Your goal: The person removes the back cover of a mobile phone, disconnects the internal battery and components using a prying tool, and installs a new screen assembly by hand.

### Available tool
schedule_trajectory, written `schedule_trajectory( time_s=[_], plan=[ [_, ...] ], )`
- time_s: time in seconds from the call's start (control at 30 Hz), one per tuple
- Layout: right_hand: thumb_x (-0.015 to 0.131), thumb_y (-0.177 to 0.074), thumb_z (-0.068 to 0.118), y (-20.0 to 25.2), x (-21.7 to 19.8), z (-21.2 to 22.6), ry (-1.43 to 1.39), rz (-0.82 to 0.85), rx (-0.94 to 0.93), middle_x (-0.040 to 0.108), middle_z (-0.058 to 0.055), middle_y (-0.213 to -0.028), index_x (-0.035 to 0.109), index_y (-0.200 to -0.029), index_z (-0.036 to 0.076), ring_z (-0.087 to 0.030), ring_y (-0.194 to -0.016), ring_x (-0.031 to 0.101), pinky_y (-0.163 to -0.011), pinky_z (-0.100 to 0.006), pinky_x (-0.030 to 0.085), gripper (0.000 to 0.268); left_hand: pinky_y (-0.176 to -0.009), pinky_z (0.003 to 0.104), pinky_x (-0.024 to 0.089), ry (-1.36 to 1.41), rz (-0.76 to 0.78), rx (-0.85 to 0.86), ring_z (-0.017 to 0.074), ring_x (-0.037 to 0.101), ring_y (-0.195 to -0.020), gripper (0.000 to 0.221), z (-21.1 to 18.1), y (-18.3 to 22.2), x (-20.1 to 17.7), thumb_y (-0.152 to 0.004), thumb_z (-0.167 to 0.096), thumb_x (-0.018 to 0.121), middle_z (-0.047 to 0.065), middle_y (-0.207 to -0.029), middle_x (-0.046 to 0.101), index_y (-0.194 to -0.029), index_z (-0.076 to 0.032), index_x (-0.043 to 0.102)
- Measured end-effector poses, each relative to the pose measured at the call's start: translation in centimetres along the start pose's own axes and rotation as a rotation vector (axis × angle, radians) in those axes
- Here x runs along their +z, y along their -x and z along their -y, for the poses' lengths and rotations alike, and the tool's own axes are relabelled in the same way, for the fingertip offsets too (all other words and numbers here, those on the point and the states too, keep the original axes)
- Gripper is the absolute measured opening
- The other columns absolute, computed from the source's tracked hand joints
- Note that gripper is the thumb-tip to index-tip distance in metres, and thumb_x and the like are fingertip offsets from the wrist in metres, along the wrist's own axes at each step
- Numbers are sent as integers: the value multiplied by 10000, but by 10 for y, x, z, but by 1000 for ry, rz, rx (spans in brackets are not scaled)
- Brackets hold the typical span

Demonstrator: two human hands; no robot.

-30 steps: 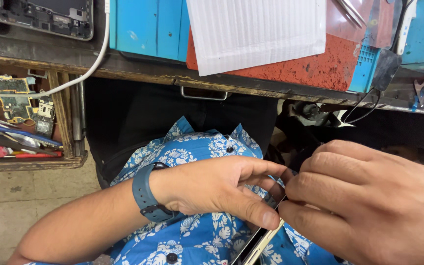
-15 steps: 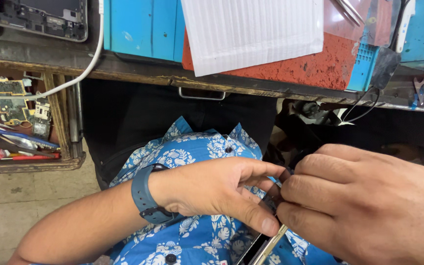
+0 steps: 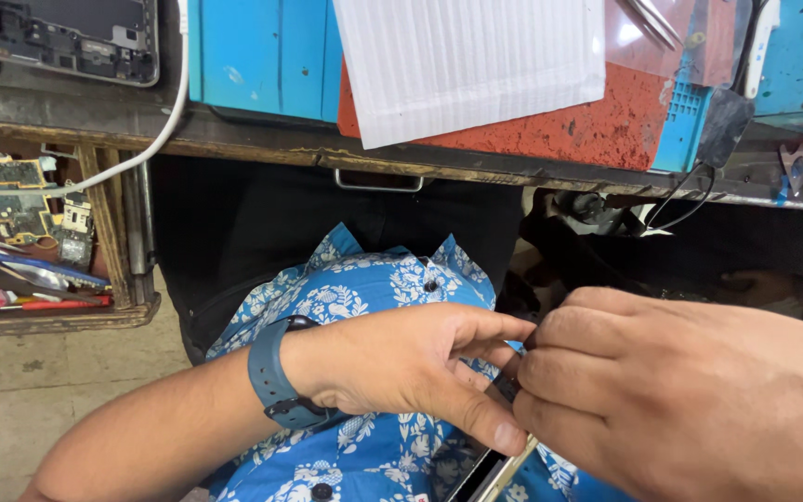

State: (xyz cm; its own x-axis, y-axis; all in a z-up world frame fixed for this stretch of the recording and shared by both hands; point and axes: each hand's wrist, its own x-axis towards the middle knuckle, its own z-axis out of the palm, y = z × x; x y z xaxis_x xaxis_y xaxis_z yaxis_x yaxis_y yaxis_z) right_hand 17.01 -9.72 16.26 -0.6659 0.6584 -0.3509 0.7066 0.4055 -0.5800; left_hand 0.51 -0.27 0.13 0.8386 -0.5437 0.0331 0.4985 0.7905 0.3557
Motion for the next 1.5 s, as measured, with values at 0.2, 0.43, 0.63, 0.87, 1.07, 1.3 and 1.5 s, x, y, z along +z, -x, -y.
schedule_trajectory(
  time_s=[0.2, 0.43, 0.63, 0.87, 1.07, 1.3, 1.5],
  plan=[
    [596, -877, 330, 5, -14, -4, -103, 42, 93, 654, -72, -1026, 673, -1124, 52, -258, -997, 631, -887, -406, 499, 380, -1017, 291, 539, 51, 10, 6, 171, 649, -1170, 857, -10, 3, 9, -880, -42, 831, 135, -1348, 601, -1593, 56, 366],
    [611, -774, 346, 31, -34, -8, 60, -159, 214, 661, -82, -1048, 692, -1054, 105, -275, -1005, 673, -844, -411, 531, 378, -975, 288, 547, 25, 56, 41, 134, 630, -1080, 686, -19, 10, 16, -894, -110, 846, 86, -1210, 581, -1464, 57, 502],
    [656, -723, 345, 44, -34, -4, 80, -202, 273, 666, -91, -991, 714, -1016, 70, -280, -966, 703, -820, -441, 559, 406, -959, 298, 557, 16, -22, 35, 141, 631, -1075, 738, -21, 10, 26, -846, -146, 891, 74, -1214, 567, -1462, 12, 514],
    [650, -677, 317, 37, -20, 10, 169, -239, 157, 675, -107, -959, 725, -978, 45, -282, -898, 694, -801, -430, 572, 412, -962, 317, 575, -4, -115, 47, 182, 651, -1127, 846, -18, 8, 36, -803, -203, 915, 110, -1260, 582, -1493, 10, 475],
    [665, -729, 309, 29, -16, 20, 185, -188, 180, 675, -113, -952, 713, -957, 44, -284, -892, 697, -816, -437, 577, 353, -957, 321, 585, -67, -151, 72, 202, 654, -1160, 918, -13, 6, 38, -805, -228, 910, 132, -1312, 580, -1531, 32, 410],
    [650, -769, 273, 29, -13, 20, 171, -79, 80, 661, -129, -987, 687, -1033, 11, -294, -909, 686, -829, -445, 560, 374, -967, 323, 577, -85, -154, 81, 200, 649, -1172, 936, -13, 5, 37, -798, -237, 913, 124, -1330, 588, -1530, 37, 397],
    [639, -812, 227, 30, -5, 21, 186, -35, 64, 641, -115, -998, 674, -1077, -18, -303, -956, 668, -862, -442, 553, 362, -963, 309, 554, -22, -136, 94, 175, 632, -1144, 840, -12, 4, 38, -796, -180, 911, 117, -1286, 599, -1480, 50, 482]
  ],
)
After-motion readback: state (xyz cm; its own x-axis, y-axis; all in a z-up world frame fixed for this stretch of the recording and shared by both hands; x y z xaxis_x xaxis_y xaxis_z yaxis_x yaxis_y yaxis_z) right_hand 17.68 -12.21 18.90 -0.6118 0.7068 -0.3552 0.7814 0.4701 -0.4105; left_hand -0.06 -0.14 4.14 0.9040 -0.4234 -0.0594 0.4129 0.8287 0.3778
